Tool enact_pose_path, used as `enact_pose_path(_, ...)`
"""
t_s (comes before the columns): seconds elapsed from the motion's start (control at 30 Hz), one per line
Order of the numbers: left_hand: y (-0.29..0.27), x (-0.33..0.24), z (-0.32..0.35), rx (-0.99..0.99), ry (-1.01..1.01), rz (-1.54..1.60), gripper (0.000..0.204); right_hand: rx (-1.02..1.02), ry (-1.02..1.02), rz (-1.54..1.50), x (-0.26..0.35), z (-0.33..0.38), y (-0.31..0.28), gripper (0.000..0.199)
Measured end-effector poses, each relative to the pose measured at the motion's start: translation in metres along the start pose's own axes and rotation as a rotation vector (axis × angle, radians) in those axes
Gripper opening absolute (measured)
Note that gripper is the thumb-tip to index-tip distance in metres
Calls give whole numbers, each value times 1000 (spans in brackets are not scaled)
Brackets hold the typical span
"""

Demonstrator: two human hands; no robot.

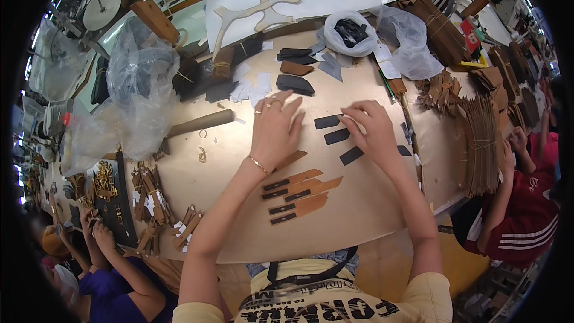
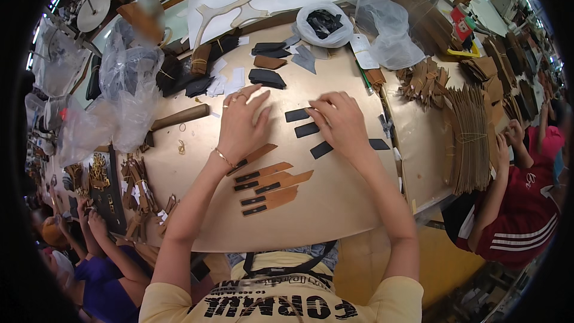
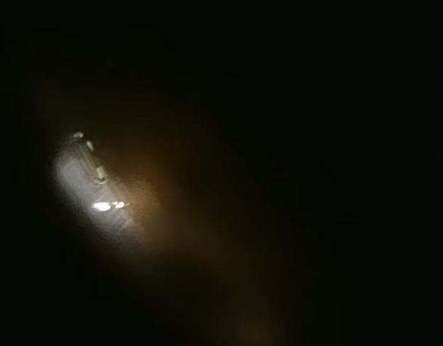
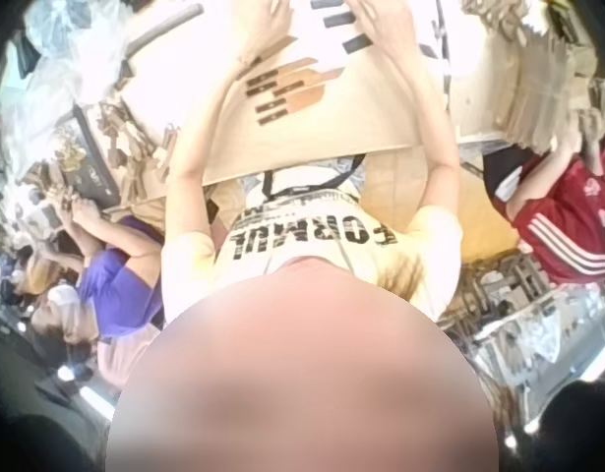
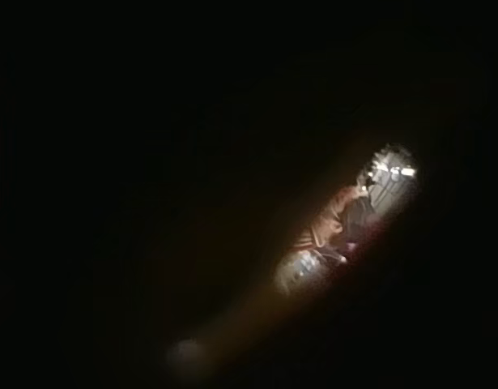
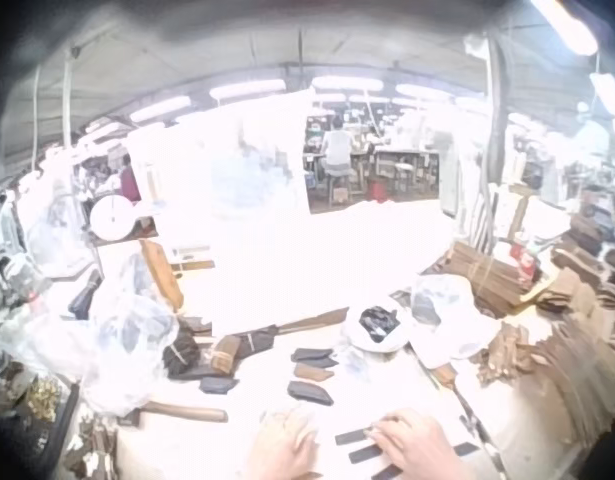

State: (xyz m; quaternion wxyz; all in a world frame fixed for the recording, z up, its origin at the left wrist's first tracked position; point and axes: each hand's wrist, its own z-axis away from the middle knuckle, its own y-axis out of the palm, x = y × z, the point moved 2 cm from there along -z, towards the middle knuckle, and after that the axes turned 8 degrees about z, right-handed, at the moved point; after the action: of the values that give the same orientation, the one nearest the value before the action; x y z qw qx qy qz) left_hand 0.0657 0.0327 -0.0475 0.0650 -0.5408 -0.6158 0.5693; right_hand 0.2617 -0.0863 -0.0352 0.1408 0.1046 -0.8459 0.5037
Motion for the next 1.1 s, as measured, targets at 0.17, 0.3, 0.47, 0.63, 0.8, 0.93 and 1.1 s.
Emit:
enact_pose_path(0.17,-4,22,-14,14,-55,-107,45,-22,-206,143,7,-71,51,17)
enact_pose_path(0.3,-1,26,-19,-20,-20,-137,47,-2,-280,317,-1,-124,78,20)
enact_pose_path(0.47,0,35,-32,-14,-5,-103,44,287,-341,448,-24,-168,95,18)
enact_pose_path(0.63,-2,63,-65,-75,-7,-112,40,301,-351,412,-27,-171,100,13)
enact_pose_path(0.8,10,77,-88,34,10,-165,35,291,-382,443,-27,-174,100,16)
enact_pose_path(0.93,19,79,-90,78,-23,-172,32,297,-433,504,-26,-173,100,11)
enact_pose_path(1.1,22,80,-87,17,3,-107,33,289,-515,615,-22,-173,101,14)
